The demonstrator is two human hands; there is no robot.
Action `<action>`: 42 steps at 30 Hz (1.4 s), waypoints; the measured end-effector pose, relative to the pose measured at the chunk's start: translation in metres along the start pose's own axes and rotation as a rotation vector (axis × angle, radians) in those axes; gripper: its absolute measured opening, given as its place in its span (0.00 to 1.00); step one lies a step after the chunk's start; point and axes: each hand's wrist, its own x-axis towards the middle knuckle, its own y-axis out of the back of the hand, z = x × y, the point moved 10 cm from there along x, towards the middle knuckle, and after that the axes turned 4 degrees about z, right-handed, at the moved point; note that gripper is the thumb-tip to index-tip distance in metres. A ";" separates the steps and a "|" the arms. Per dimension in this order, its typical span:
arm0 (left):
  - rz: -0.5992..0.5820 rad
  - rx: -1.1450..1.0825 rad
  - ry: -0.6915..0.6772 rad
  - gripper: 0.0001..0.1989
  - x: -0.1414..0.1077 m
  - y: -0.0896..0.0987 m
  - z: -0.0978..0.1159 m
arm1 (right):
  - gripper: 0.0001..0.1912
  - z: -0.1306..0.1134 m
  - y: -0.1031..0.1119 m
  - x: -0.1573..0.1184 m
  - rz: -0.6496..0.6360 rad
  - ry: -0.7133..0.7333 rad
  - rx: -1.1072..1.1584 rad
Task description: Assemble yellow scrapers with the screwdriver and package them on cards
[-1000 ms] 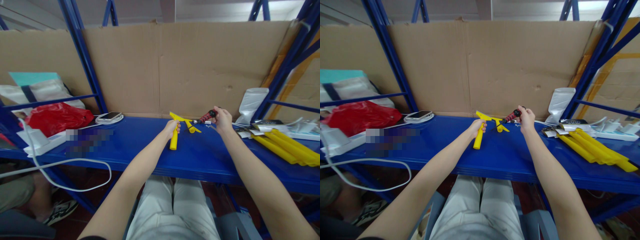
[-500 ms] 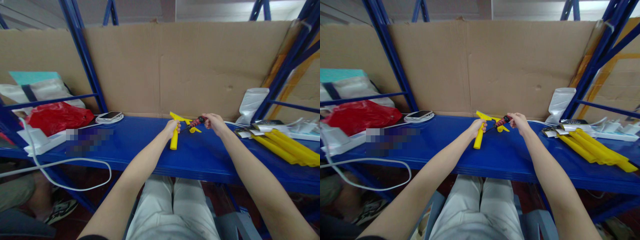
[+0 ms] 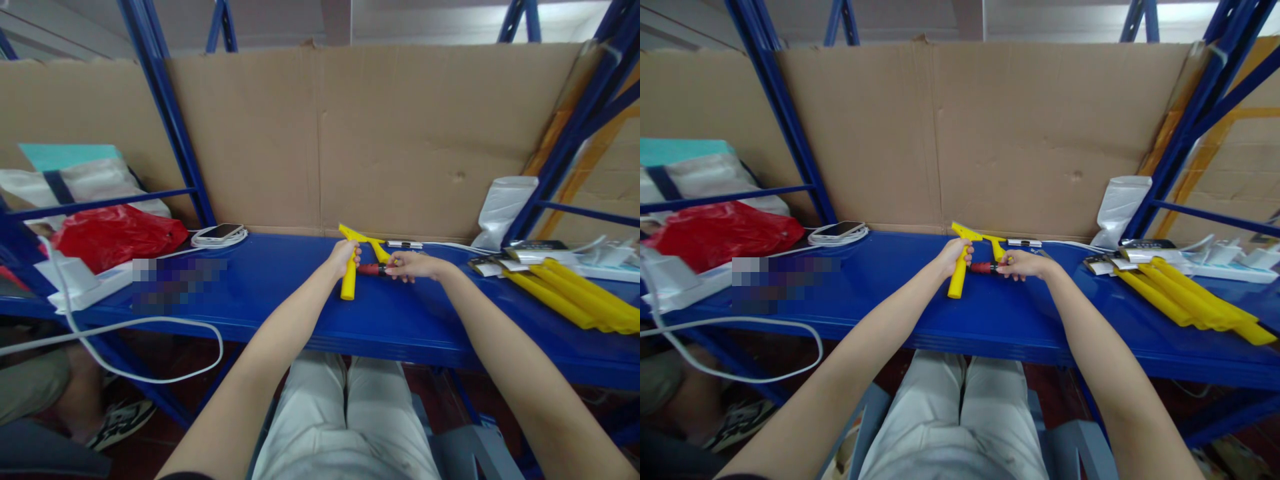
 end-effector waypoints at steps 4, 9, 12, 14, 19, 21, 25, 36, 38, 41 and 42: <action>0.008 -0.005 0.005 0.09 -0.001 0.000 0.000 | 0.16 -0.001 -0.006 0.002 -0.021 0.018 -0.111; 0.007 -0.016 0.014 0.09 -0.002 -0.001 -0.001 | 0.16 0.001 -0.008 0.006 0.002 0.027 -0.226; 0.006 -0.016 0.012 0.09 -0.001 -0.001 -0.001 | 0.15 -0.001 -0.008 0.008 0.019 0.042 -0.280; 0.006 -0.009 0.005 0.09 -0.001 -0.001 0.000 | 0.14 -0.003 -0.009 0.009 0.024 0.053 -0.329; -0.001 0.004 0.002 0.10 -0.001 -0.001 0.000 | 0.13 -0.003 -0.010 0.012 0.024 0.062 -0.411; -0.002 0.003 0.001 0.11 -0.001 -0.001 0.000 | 0.14 -0.002 -0.010 0.013 0.026 0.061 -0.417; -0.003 0.003 -0.005 0.11 -0.001 -0.001 0.000 | 0.16 -0.001 -0.009 0.015 0.031 0.070 -0.429; -0.005 -0.003 -0.007 0.10 0.001 -0.001 0.000 | 0.16 -0.008 -0.013 0.009 0.015 0.077 -0.441; -0.003 0.000 -0.005 0.09 0.001 -0.001 0.000 | 0.16 -0.010 -0.011 0.007 0.012 0.074 -0.425; -0.004 -0.002 -0.001 0.09 0.000 -0.001 -0.001 | 0.17 -0.006 0.005 0.005 0.065 0.036 -0.451; -0.003 -0.004 -0.002 0.09 0.000 -0.001 0.000 | 0.16 -0.004 0.016 0.005 0.122 0.014 -0.493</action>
